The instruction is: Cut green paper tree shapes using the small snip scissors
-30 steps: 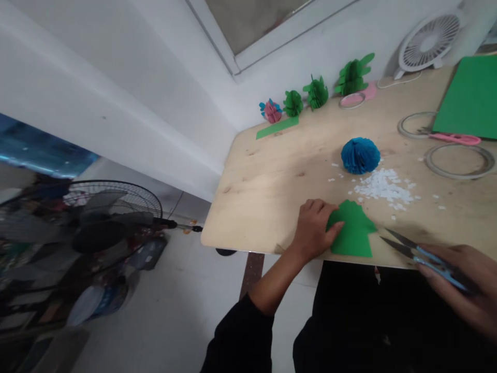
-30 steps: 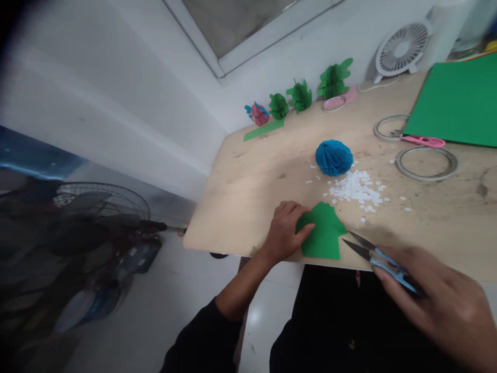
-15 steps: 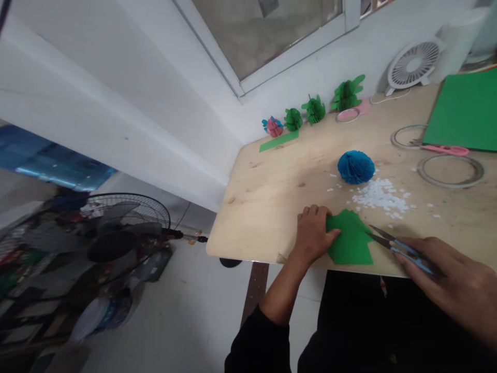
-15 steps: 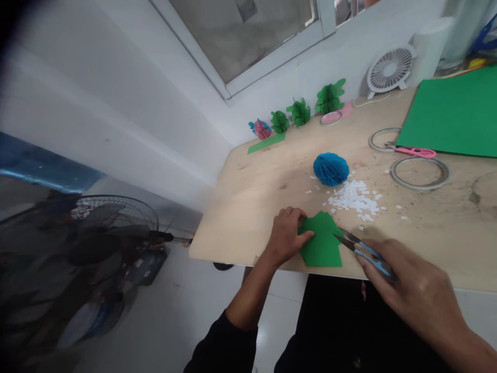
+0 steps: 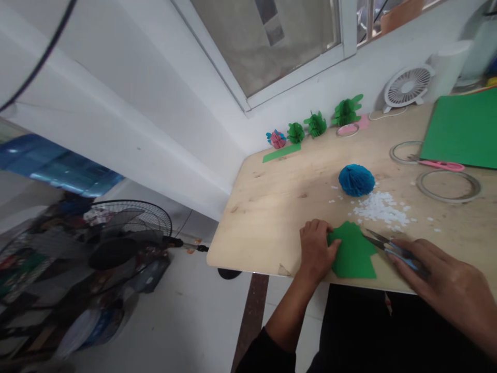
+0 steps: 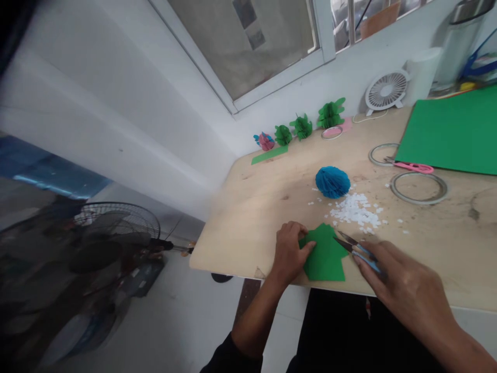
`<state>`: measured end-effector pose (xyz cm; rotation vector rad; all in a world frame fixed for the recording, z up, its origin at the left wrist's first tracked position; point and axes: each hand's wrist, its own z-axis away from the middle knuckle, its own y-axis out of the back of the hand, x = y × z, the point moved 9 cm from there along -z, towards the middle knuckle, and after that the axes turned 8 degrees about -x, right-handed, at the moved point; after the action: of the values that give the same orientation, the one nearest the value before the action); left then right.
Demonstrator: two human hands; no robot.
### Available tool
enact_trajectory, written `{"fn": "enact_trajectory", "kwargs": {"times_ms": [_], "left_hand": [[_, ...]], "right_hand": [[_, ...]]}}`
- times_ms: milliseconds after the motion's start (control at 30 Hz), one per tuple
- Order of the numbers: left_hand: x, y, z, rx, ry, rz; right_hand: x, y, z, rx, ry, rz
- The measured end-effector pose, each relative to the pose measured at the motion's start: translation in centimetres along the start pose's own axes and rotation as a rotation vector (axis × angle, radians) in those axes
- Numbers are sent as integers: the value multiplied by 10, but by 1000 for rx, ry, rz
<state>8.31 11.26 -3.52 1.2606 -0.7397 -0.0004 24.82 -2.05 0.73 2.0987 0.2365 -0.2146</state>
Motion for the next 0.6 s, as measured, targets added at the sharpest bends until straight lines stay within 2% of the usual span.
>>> {"fn": "enact_trajectory", "kwargs": {"times_ms": [367,467,600], "left_hand": [[2,-2,1,14,-42,3],[3,-2,0,-20,-57,-52],[3,-1,-3,-85,-56,-102]], "right_hand": [[7,-13,4,-107,-70,-54],[7,-14,2,-113,-81,-37],[0,-13,-1,-114,-26,-5]]}}
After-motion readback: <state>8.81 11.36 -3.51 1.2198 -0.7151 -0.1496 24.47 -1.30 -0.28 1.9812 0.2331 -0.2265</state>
